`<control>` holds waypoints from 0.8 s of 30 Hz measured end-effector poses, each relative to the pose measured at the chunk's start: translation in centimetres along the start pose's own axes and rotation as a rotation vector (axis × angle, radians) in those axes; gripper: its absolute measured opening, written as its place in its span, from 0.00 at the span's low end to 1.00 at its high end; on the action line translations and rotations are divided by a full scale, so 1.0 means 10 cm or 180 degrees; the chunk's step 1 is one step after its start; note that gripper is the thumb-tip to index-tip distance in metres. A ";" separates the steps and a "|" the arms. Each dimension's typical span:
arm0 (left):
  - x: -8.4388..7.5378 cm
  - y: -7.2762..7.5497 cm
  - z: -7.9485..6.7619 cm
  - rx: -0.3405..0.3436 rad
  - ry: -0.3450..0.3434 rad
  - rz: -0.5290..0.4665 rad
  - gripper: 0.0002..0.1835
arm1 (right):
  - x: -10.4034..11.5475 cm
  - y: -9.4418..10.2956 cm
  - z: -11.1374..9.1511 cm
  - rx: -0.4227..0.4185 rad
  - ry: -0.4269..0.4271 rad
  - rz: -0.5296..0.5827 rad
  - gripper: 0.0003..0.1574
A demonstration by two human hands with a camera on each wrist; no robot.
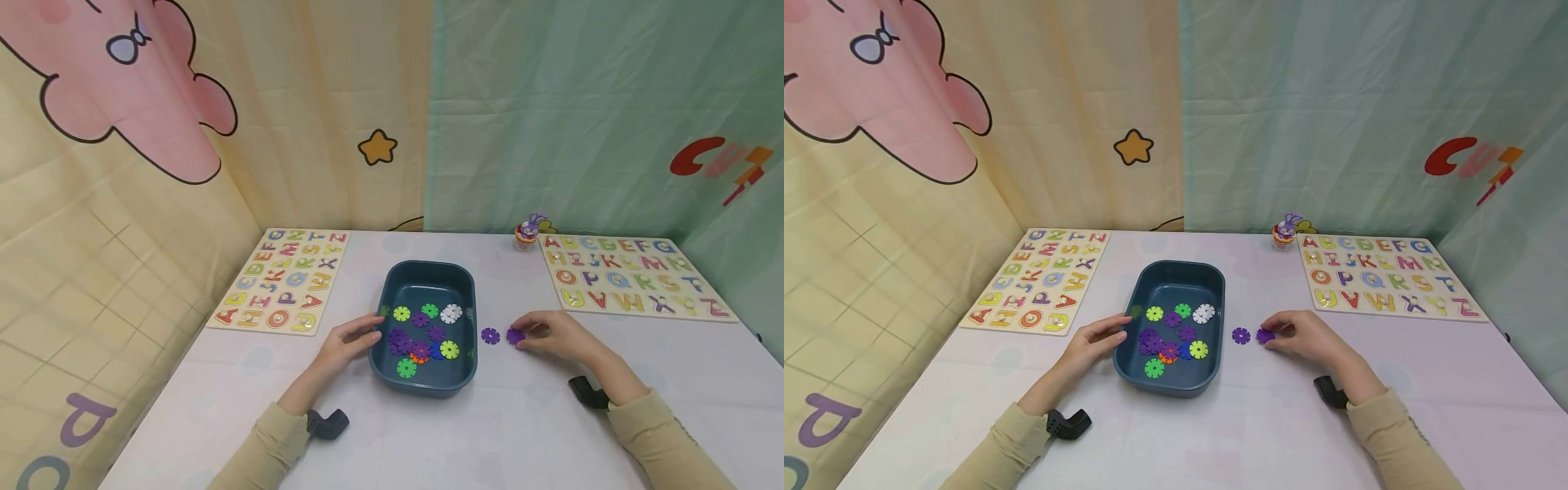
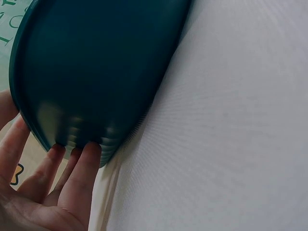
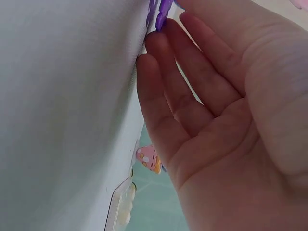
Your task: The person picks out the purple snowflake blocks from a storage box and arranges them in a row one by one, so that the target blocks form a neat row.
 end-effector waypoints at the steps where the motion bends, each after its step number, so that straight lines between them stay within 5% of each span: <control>1: 0.00 0.00 0.00 0.0003 -0.0003 -0.0011 0.25 | 0.01 0.00 0.00 -0.0001 0.0018 -0.0006 0.19; 24: -0.01 0.00 -0.01 -0.0028 0.0020 0.0030 0.25 | 0.05 -0.03 0.02 0.0077 0.0155 -0.0032 0.19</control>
Point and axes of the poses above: each hand's wrist, its own z-axis towards the middle knuckle, its own y-axis out of the back of the hand, x = y × z, the point moved 5 cm from there along z, towards the middle knuckle, and after that the axes turned 5 degrees about -z, right-handed, at the moved point
